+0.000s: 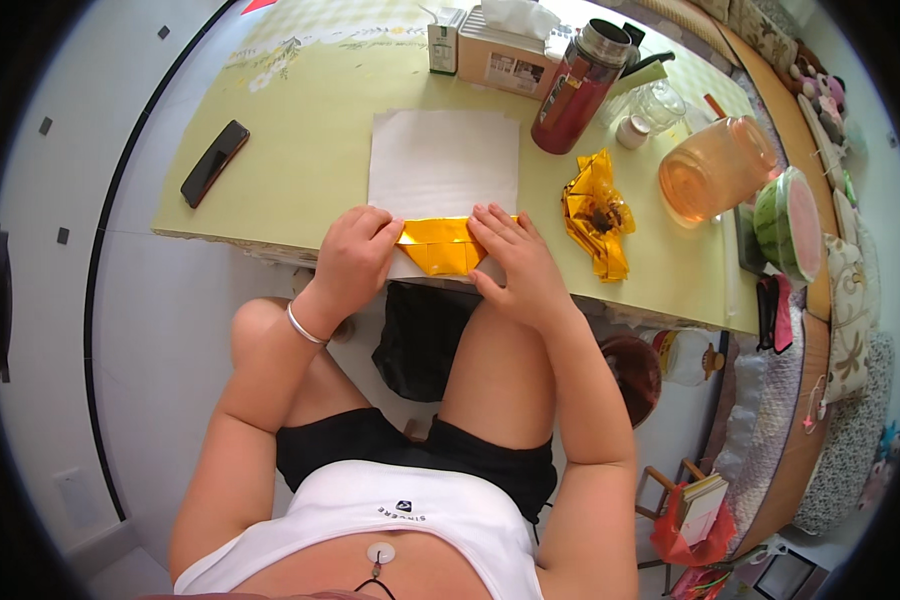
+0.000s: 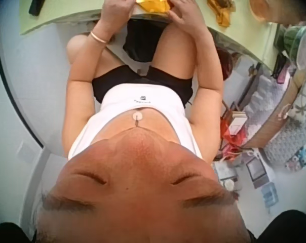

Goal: The person sits on the floor and folds a sheet of gold-colored paper into a smaller rectangular shape using both hands. They repeatedly fold the paper in half, smooth the creases, and adjust the edges to create a neat, compact packet.

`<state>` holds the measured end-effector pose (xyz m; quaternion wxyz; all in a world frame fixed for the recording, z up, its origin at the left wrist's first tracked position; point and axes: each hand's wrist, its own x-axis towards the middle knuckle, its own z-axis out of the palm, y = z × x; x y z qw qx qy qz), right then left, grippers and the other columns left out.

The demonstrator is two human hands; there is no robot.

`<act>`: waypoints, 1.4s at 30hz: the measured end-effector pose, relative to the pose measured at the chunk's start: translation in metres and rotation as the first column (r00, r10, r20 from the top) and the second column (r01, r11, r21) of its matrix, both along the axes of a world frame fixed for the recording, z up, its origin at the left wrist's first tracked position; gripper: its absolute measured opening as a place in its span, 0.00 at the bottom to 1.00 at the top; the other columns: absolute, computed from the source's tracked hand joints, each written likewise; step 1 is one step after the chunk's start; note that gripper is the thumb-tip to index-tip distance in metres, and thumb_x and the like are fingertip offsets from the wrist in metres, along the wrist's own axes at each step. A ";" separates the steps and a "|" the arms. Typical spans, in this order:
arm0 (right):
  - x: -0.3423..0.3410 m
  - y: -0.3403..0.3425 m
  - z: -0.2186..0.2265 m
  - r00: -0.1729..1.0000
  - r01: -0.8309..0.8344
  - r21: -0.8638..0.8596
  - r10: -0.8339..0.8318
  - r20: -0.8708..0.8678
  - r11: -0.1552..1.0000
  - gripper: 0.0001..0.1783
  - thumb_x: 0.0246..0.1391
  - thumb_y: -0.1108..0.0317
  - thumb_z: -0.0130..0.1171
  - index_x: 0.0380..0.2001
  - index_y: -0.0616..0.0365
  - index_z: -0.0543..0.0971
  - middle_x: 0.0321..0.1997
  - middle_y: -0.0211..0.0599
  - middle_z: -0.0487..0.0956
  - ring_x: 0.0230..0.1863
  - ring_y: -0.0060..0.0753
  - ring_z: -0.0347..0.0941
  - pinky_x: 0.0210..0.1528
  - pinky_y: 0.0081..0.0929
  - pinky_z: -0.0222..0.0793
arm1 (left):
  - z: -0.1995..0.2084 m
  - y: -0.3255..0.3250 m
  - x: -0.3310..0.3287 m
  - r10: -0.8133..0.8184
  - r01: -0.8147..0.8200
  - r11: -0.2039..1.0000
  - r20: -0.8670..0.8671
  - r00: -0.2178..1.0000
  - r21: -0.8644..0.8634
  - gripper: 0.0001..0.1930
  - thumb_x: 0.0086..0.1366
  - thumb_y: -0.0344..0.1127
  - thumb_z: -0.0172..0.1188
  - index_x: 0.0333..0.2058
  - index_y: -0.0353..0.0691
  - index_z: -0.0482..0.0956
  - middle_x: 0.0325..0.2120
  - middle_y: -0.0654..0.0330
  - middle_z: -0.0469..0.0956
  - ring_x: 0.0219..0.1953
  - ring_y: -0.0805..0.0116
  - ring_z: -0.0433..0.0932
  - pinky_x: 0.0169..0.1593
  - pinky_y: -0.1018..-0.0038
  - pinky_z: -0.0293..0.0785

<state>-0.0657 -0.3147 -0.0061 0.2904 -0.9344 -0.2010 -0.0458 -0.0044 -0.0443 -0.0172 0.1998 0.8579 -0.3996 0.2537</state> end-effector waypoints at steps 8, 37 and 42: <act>-0.005 0.001 0.007 0.997 0.039 0.009 -0.039 0.067 0.999 0.33 0.47 0.68 0.66 0.61 0.53 0.76 0.69 0.37 0.74 0.73 0.43 0.64 0.77 0.55 0.48 | 0.020 0.008 0.003 -0.114 0.095 0.991 -0.235 0.965 -0.089 0.13 0.50 0.25 0.64 0.38 0.34 0.82 0.36 0.54 0.77 0.40 0.52 0.76 0.47 0.61 0.75; 0.057 0.072 0.010 0.962 0.226 0.948 -0.204 -0.181 0.223 0.09 0.65 0.75 0.62 0.47 0.66 0.83 0.37 0.37 0.84 0.32 0.29 0.83 0.40 0.22 0.82 | 0.001 0.047 0.048 -0.690 -0.624 0.205 -0.563 0.454 -0.754 0.06 0.69 0.24 0.62 0.42 0.34 0.83 0.35 0.56 0.86 0.32 0.67 0.87 0.38 0.75 0.86; 0.051 0.063 0.019 0.925 0.380 0.868 -0.132 -0.357 0.320 0.11 0.65 0.73 0.62 0.47 0.67 0.82 0.35 0.38 0.85 0.30 0.28 0.83 0.36 0.21 0.80 | 0.005 0.048 0.049 -0.616 -0.591 0.329 -0.642 0.457 -0.737 0.06 0.67 0.23 0.63 0.42 0.32 0.84 0.34 0.55 0.86 0.31 0.67 0.87 0.38 0.74 0.85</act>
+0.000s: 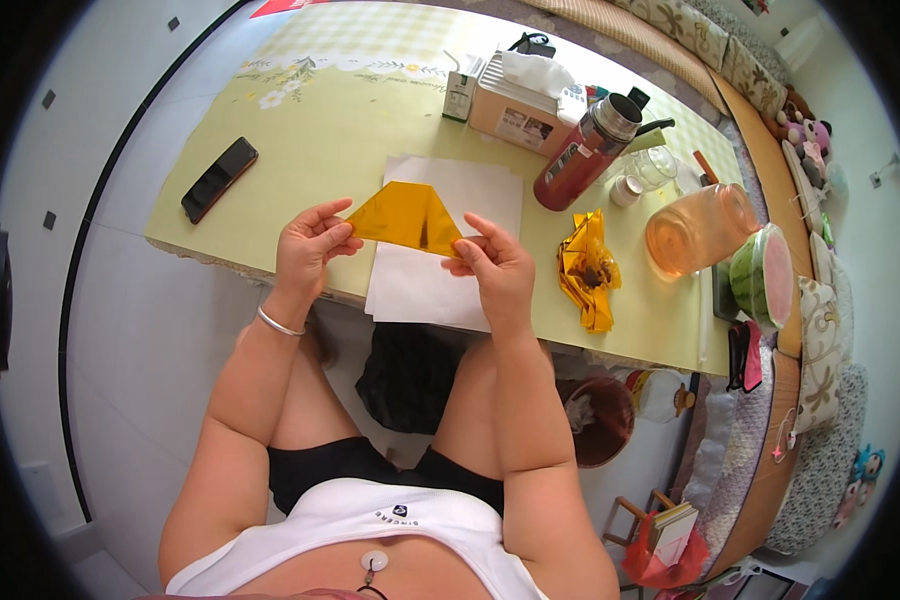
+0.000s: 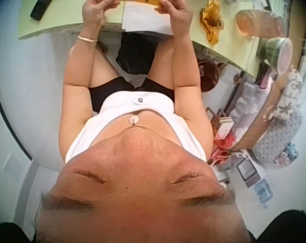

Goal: The person sits on the floor and folds a sheet of gold-colored paper into a smaller rectangular shape using both hands. They repeatedly fold the paper in half, smooth the creases, and adjust the edges to create a neat, compact packet.

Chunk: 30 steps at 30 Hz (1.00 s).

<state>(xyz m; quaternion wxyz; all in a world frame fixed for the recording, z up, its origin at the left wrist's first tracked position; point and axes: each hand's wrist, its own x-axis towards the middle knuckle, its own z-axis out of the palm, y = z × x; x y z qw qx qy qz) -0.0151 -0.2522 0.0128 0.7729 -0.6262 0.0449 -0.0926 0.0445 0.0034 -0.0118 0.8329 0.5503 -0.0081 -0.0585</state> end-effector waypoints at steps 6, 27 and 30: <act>0.002 -0.029 -0.014 0.962 -0.215 0.001 0.212 -0.171 0.977 0.07 0.61 0.73 0.65 0.41 0.64 0.83 0.32 0.34 0.84 0.26 0.21 0.81 0.26 0.15 0.69 | 0.005 -0.005 -0.002 -0.012 0.012 0.986 -0.003 1.000 0.165 0.04 0.65 0.22 0.64 0.39 0.31 0.84 0.31 0.55 0.85 0.28 0.68 0.85 0.35 0.76 0.83; -0.039 -0.056 0.014 0.890 0.176 -0.513 0.088 0.448 0.840 0.09 0.55 0.83 0.65 0.38 0.62 0.86 0.40 0.40 0.87 0.37 0.31 0.84 0.40 0.23 0.80 | 0.040 -0.045 -0.004 -0.225 -0.292 0.714 0.603 0.765 0.636 0.06 0.57 0.20 0.67 0.33 0.37 0.87 0.24 0.67 0.77 0.32 0.77 0.71 0.38 0.78 0.67; -0.044 -0.065 -0.005 0.824 0.394 -0.581 0.007 0.567 0.713 0.10 0.51 0.81 0.67 0.37 0.57 0.86 0.40 0.41 0.87 0.37 0.42 0.85 0.40 0.30 0.81 | 0.044 -0.058 0.008 -0.279 -0.108 0.741 0.450 0.848 0.662 0.05 0.61 0.23 0.65 0.35 0.34 0.88 0.30 0.64 0.84 0.31 0.76 0.78 0.37 0.79 0.73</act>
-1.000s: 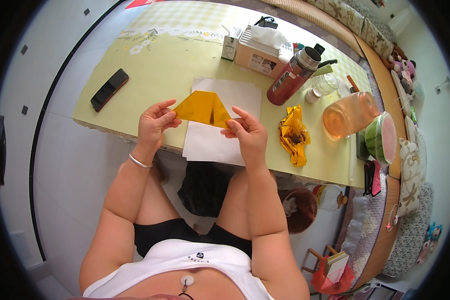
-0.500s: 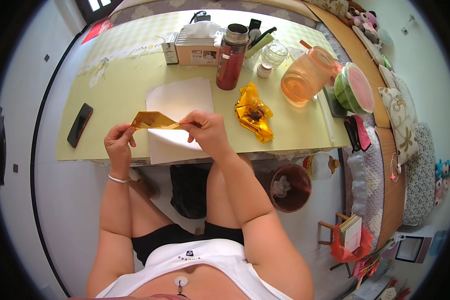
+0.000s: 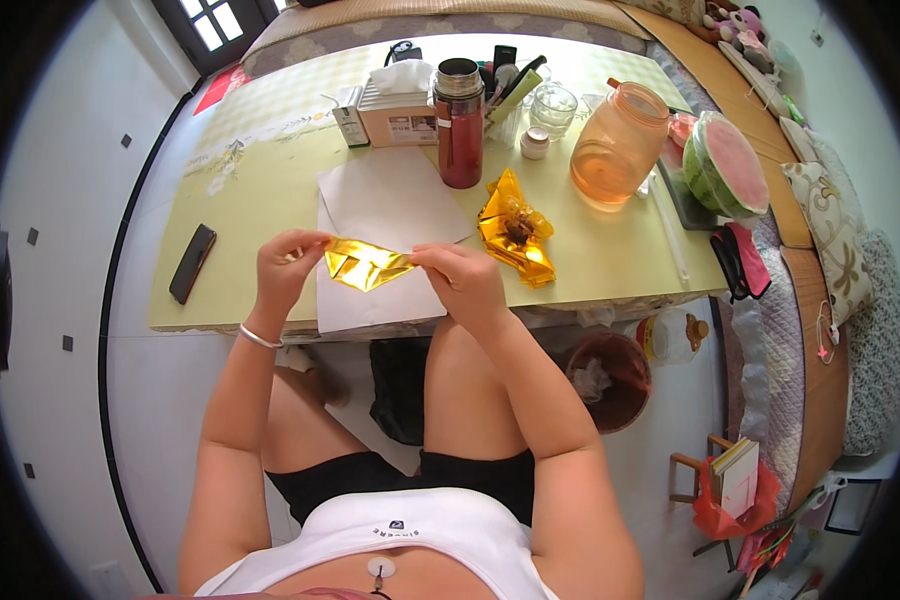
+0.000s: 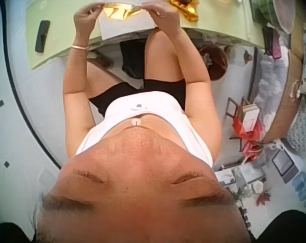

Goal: The person sits on the floor and folds a sheet of gold-colored paper into a smaller rectangular shape using both hands. They repeatedly fold the paper in half, smooth the creases, and adjust the edges to create a neat, compact packet.

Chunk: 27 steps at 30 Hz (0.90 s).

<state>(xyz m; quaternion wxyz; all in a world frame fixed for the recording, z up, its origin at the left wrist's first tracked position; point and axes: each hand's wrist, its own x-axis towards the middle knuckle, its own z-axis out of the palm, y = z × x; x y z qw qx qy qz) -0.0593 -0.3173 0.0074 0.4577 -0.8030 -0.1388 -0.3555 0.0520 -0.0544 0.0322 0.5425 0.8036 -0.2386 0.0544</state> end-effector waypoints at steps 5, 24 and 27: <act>-0.017 -0.012 -0.011 0.965 0.222 -0.107 -0.202 0.167 0.969 0.10 0.51 0.82 0.66 0.37 0.59 0.86 0.41 0.42 0.87 0.39 0.42 0.85 0.42 0.30 0.82 | 0.002 -0.040 0.012 -0.299 0.056 0.909 -0.556 0.776 -0.412 0.11 0.66 0.23 0.59 0.46 0.31 0.84 0.37 0.56 0.85 0.34 0.74 0.84 0.39 0.77 0.81; -0.008 -0.117 -0.004 0.813 0.532 -0.023 -0.519 -0.262 0.846 0.06 0.51 0.70 0.69 0.30 0.59 0.82 0.31 0.36 0.78 0.33 0.40 0.76 0.38 0.35 0.73 | 0.001 -0.177 0.013 -0.515 0.215 0.826 -0.543 0.663 -0.521 0.14 0.63 0.18 0.56 0.47 0.31 0.79 0.34 0.59 0.81 0.30 0.73 0.77 0.37 0.77 0.75; -0.013 -0.128 -0.002 0.800 0.571 0.084 -0.531 -0.278 0.817 0.05 0.50 0.72 0.69 0.29 0.59 0.82 0.29 0.36 0.77 0.28 0.36 0.74 0.34 0.32 0.71 | 0.001 -0.187 0.011 -0.488 0.190 0.842 -0.563 0.666 -0.505 0.14 0.62 0.17 0.54 0.46 0.29 0.78 0.32 0.58 0.80 0.28 0.72 0.76 0.35 0.77 0.73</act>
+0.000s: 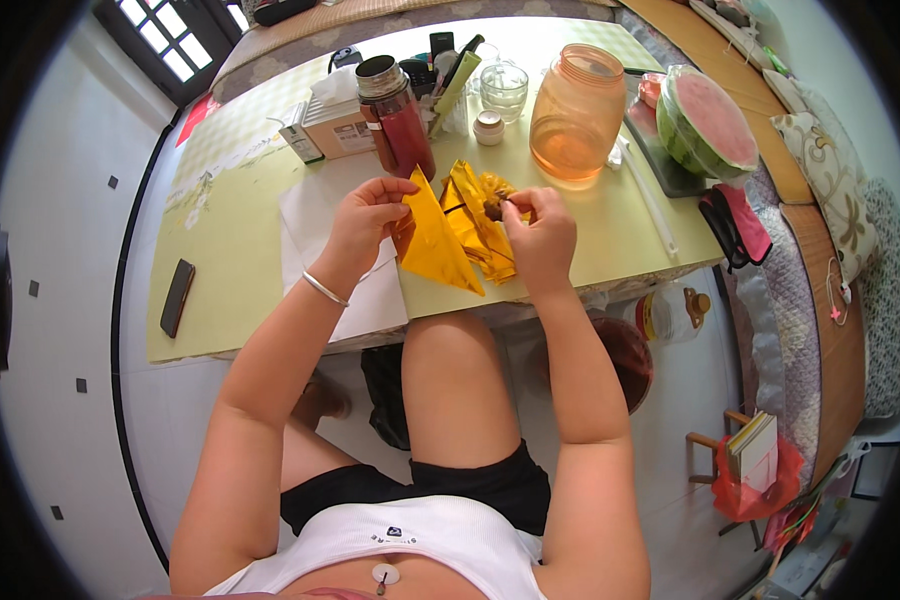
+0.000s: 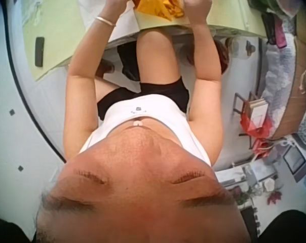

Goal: The person sits on the floor and folds a sheet of gold-colored paper into a smaller rectangular shape using both hands. They repeatedly fold the paper in half, smooth the creases, and adjust the edges to create a neat, compact packet.

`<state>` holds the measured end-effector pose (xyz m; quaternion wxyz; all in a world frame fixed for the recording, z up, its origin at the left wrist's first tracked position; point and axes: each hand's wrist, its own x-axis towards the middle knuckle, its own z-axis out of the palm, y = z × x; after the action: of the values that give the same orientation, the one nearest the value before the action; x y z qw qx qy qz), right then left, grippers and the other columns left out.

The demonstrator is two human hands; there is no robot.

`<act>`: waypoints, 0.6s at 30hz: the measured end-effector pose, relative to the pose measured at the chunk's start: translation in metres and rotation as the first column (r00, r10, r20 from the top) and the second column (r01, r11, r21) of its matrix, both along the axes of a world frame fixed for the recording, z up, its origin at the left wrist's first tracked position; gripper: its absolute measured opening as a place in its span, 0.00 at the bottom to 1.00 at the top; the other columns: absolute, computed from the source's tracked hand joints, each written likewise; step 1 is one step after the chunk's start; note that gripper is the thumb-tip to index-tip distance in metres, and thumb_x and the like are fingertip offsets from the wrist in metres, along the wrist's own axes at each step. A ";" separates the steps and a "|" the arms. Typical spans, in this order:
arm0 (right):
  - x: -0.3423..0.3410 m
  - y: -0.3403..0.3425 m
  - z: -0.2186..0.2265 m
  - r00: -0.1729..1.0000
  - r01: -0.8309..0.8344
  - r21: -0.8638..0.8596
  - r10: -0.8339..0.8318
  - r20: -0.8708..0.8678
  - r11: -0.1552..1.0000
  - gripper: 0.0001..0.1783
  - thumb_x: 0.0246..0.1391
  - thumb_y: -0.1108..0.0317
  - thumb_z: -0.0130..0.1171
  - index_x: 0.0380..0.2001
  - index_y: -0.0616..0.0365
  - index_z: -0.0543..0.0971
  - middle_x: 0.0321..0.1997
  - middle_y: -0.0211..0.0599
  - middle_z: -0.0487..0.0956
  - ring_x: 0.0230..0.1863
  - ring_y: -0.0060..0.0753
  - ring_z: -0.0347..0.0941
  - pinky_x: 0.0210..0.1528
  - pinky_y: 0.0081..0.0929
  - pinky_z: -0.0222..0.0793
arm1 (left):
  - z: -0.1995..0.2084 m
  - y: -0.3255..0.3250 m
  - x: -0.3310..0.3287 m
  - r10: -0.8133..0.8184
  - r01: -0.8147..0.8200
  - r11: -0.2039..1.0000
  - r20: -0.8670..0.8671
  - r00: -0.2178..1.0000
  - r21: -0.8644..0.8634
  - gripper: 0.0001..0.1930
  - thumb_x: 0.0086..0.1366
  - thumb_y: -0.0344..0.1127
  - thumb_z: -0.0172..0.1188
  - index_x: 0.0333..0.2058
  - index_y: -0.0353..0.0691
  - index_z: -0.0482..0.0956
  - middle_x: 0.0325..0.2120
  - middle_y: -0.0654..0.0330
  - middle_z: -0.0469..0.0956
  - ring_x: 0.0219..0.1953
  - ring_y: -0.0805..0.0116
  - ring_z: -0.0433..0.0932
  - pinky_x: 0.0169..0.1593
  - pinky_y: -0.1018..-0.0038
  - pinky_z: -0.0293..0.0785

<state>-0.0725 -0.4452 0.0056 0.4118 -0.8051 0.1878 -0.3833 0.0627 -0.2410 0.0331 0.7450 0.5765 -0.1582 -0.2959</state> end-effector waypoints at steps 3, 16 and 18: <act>-0.006 -0.013 -0.005 1.000 0.007 -0.020 -0.008 -0.012 1.000 0.05 0.50 0.73 0.69 0.29 0.59 0.81 0.30 0.36 0.78 0.28 0.35 0.74 0.33 0.32 0.71 | 0.000 -0.011 0.003 -0.021 0.021 1.000 0.015 1.000 -0.007 0.14 0.63 0.18 0.55 0.47 0.31 0.78 0.34 0.59 0.80 0.30 0.72 0.77 0.37 0.77 0.74; -0.028 -0.029 -0.015 0.988 0.088 -0.314 -0.124 -0.096 0.945 0.08 0.51 0.71 0.68 0.35 0.57 0.82 0.37 0.39 0.81 0.43 0.46 0.78 0.47 0.40 0.74 | -0.032 -0.073 0.022 -0.007 -0.006 0.997 0.166 0.986 0.075 0.14 0.60 0.16 0.53 0.44 0.29 0.79 0.28 0.60 0.79 0.24 0.74 0.74 0.28 0.76 0.71; -0.028 -0.024 -0.013 0.992 0.066 -0.365 -0.101 -0.078 0.929 0.10 0.53 0.72 0.65 0.40 0.58 0.82 0.43 0.41 0.81 0.49 0.49 0.76 0.52 0.42 0.72 | -0.044 -0.075 0.026 0.025 -0.077 0.984 0.303 0.953 0.161 0.13 0.59 0.17 0.54 0.42 0.31 0.81 0.29 0.61 0.80 0.24 0.74 0.75 0.28 0.76 0.72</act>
<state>-0.1008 -0.4687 -0.0070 0.2308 -0.8757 0.1676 -0.3897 0.0892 -0.3155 -0.0108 0.6676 0.6804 -0.2281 -0.1983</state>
